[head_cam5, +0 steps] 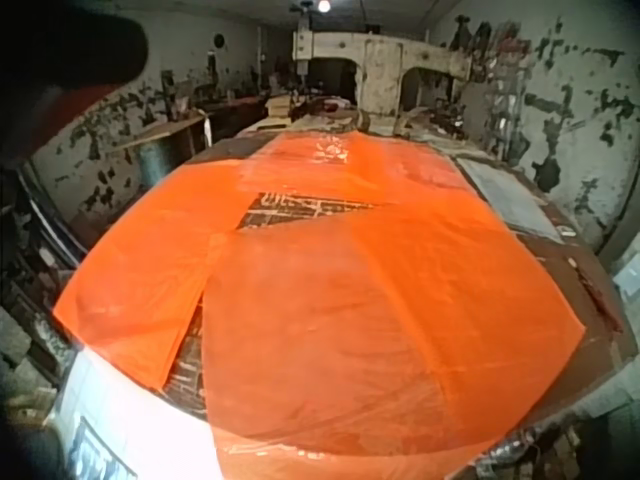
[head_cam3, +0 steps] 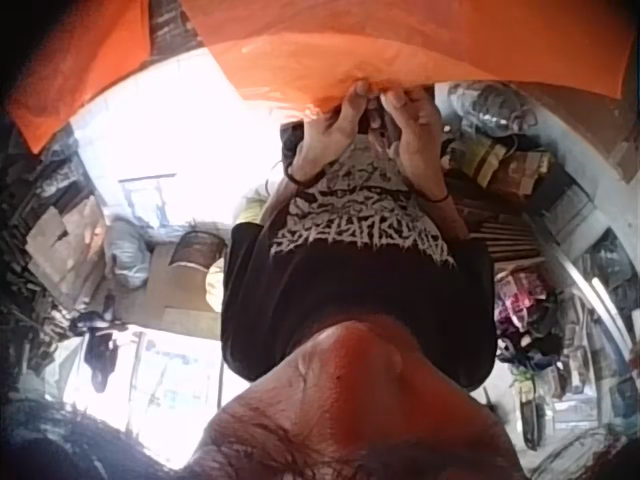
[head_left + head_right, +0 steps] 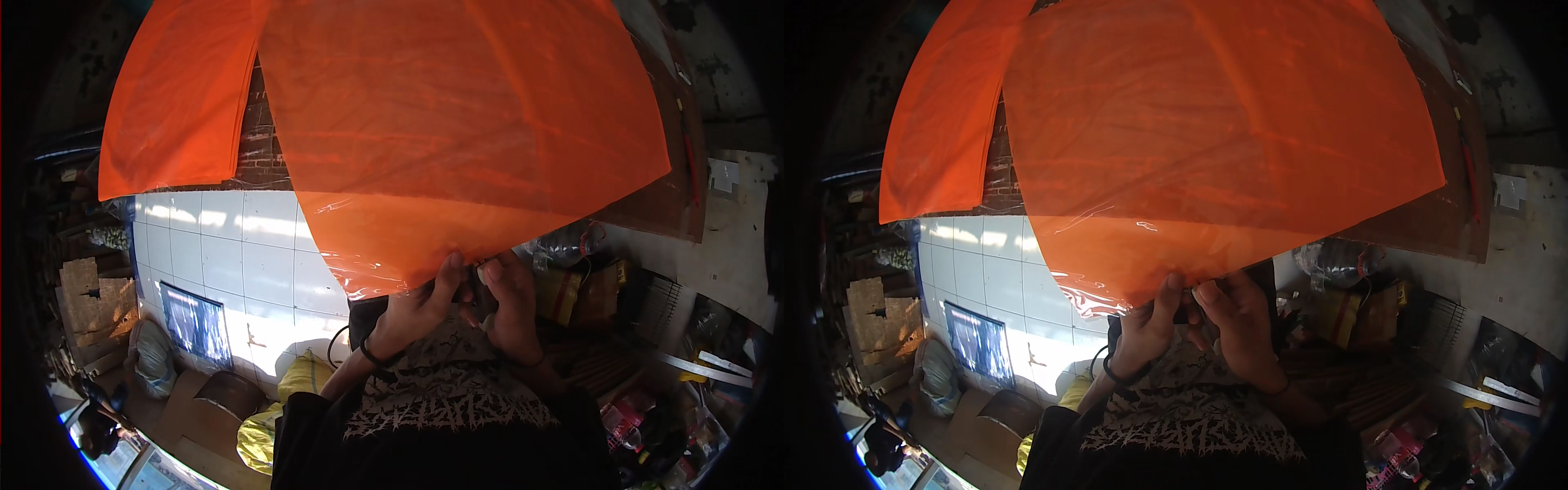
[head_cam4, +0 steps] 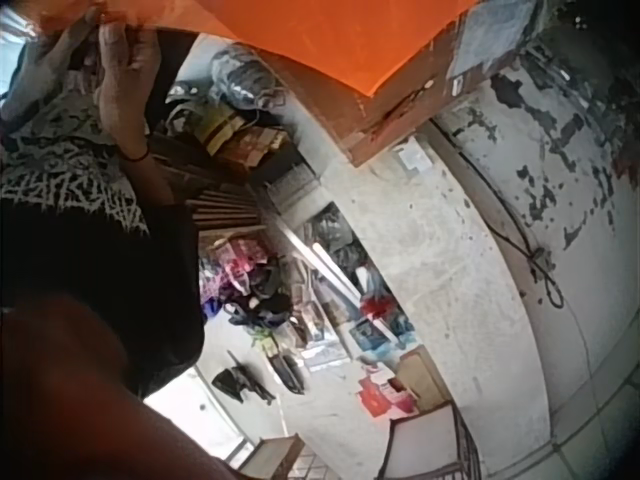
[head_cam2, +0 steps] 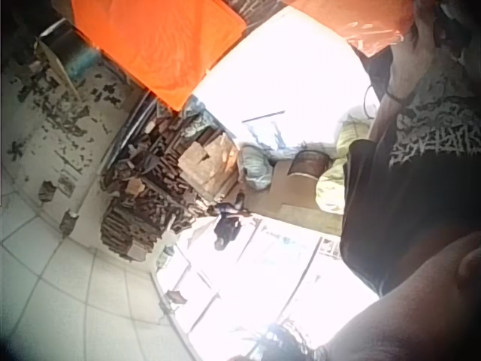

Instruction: The person applies long strips of tape to the edges of orange plastic sheets on a wooden table, using a handheld tape dispenser to seal the seams and then lifting the sheets to check the bond.

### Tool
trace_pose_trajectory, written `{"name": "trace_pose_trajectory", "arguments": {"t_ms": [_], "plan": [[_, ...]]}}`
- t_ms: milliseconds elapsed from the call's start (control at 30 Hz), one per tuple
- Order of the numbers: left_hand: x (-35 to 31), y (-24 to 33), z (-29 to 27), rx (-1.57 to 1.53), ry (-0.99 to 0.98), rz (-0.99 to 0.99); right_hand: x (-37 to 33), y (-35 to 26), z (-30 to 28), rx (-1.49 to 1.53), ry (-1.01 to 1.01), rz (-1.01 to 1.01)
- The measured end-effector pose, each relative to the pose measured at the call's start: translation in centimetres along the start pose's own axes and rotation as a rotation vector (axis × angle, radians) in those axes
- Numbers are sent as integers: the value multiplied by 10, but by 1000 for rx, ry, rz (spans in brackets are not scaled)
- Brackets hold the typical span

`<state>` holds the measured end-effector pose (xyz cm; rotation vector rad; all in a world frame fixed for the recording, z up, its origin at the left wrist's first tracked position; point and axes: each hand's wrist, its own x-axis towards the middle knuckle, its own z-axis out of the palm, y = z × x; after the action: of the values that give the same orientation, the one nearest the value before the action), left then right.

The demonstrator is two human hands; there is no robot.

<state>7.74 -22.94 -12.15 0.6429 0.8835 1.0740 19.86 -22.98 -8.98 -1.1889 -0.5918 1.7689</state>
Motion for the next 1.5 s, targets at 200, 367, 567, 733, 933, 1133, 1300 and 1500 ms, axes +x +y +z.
{"name": "trace_pose_trajectory", "arguments": {"t_ms": [200, 367, 567, 733, 933, 1133, 1300, 1500], "plan": [[3, -1, -3, 26, -48, 44, 3, 2, -1, 10, 7, 2], [3, -3, -5, 71, -77, 117, 2, 1, 0, 0, 7, 2], [2, 0, -4, 16, -55, -4, 3, 1, 0, 2, 22, -7], [2, -1, -4, 46, -48, 12, 3, 6, -4, -62, -26, -72], [3, 1, -7, 108, -78, 28, 4, 6, -1, -103, -32, -142], [2, 3, -7, 53, -86, 24, 9, 18, -16, -150, -56, -102], [6, 3, -7, 379, -13, 372, 4, -3, -28, -49, -65, -310], [-13, -6, -17, 177, 172, -14, 4, -55, -61, -335, 345, -600]]}}
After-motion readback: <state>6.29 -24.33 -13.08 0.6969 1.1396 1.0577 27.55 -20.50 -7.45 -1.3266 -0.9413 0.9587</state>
